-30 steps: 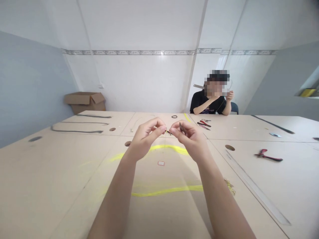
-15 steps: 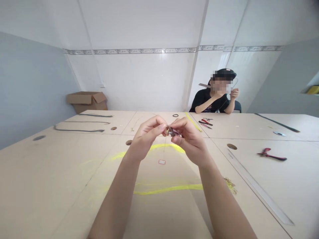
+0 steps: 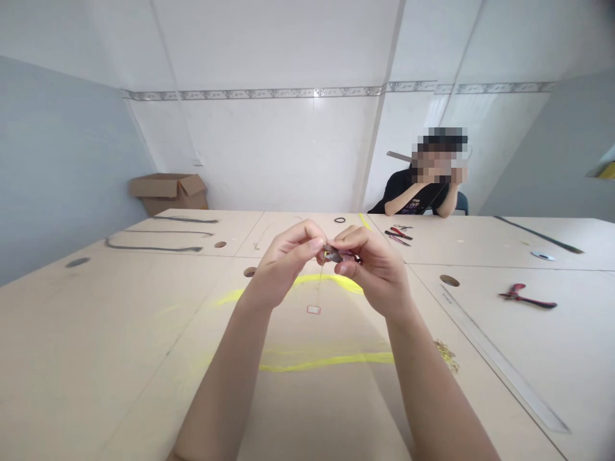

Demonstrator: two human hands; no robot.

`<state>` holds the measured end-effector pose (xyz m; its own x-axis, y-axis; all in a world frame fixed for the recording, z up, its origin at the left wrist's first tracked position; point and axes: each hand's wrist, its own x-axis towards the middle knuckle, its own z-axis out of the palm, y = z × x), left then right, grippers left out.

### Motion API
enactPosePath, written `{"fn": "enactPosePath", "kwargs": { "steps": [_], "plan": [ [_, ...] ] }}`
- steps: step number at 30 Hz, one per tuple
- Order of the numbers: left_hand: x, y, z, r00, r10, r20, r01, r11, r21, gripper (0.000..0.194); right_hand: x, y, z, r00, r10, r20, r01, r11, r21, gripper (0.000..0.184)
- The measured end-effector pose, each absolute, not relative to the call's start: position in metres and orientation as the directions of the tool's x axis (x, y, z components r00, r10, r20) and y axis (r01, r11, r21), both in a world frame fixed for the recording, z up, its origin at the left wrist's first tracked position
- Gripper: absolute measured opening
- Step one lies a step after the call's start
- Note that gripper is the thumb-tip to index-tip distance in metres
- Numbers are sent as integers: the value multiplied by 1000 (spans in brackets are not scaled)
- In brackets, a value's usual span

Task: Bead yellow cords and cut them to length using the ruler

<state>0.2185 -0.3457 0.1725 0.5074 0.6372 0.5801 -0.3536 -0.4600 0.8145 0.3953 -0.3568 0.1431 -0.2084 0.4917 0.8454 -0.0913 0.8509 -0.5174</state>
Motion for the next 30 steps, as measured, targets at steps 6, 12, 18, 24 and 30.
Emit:
{"fn": "enactPosePath", "kwargs": {
  "steps": [6,12,18,24,30],
  "plan": [
    [219,-342,170,526,594,609,-398,-461,793,21,396,-353,142,-200,449,871,-115,872,-476,12],
    [220,-343,170,537,584,608,-420,-440,794,22,396,-353,142,-209,439,874,-125,874,-470,11],
    [219,-342,170,553,572,606,-432,-425,795,21,396,-353,143,-202,410,889,-114,892,-437,12],
    [220,-341,170,551,582,598,-433,-413,801,22,396,-352,142,-198,419,886,-105,890,-445,12],
    [222,-342,170,542,595,594,-430,-412,804,23,396,-351,141,-187,416,890,-120,890,-441,13]
  ]
}}
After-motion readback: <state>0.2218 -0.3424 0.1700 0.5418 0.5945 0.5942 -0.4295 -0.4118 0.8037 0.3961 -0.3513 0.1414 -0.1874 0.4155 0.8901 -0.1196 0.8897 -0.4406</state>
